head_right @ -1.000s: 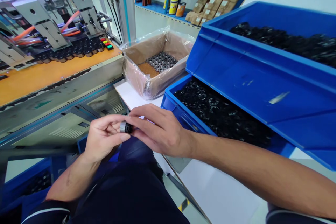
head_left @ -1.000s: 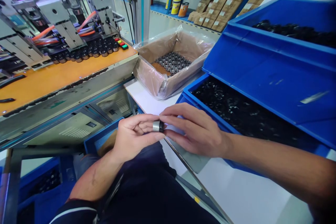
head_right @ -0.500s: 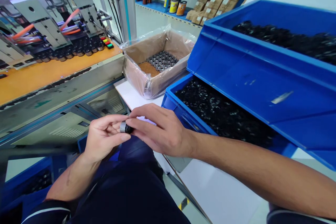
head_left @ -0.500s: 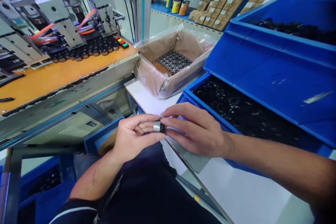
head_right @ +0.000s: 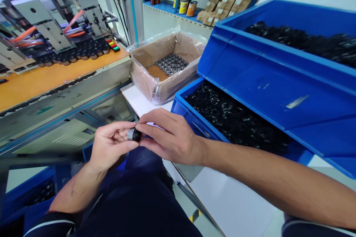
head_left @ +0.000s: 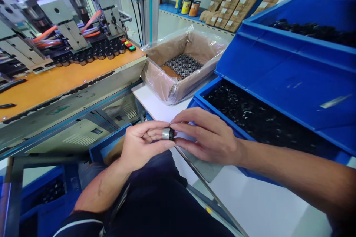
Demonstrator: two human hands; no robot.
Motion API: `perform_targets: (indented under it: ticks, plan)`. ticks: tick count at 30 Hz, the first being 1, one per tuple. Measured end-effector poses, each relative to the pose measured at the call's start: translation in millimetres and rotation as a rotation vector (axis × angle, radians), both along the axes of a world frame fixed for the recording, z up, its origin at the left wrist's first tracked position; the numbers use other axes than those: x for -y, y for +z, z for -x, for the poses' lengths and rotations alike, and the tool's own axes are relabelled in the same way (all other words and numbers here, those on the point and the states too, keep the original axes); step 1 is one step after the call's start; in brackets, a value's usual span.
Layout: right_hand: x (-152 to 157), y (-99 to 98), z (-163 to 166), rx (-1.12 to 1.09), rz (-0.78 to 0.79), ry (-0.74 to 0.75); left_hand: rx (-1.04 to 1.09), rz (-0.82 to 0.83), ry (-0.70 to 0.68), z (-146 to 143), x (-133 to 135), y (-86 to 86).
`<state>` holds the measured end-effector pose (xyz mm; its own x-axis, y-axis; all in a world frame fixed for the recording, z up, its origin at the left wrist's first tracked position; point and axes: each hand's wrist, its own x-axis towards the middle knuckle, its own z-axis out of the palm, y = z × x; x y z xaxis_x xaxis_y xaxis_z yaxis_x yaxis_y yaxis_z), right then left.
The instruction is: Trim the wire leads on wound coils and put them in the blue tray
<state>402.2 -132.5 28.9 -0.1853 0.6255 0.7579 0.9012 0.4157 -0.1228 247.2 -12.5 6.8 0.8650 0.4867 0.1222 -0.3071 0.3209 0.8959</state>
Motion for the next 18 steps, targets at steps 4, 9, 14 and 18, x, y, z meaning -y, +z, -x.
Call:
perform_targets:
  ticks: [4,9,14,18]
  plan:
    - [1,0.1,1,0.003,-0.002,0.005,-0.005,0.008,-0.005,0,1,0.2]
    - [2,3.2,1,0.044,-0.022,-0.01,-0.025,0.014,-0.038,3,-2,1.0]
    - [2,5.3,-2,0.201,-0.071,0.025,-0.095,0.019,-0.047,3,-2,4.1]
    - [0,2.7,-3,0.209,-0.117,0.018,-0.022,0.039,0.055,-4,10,3.1]
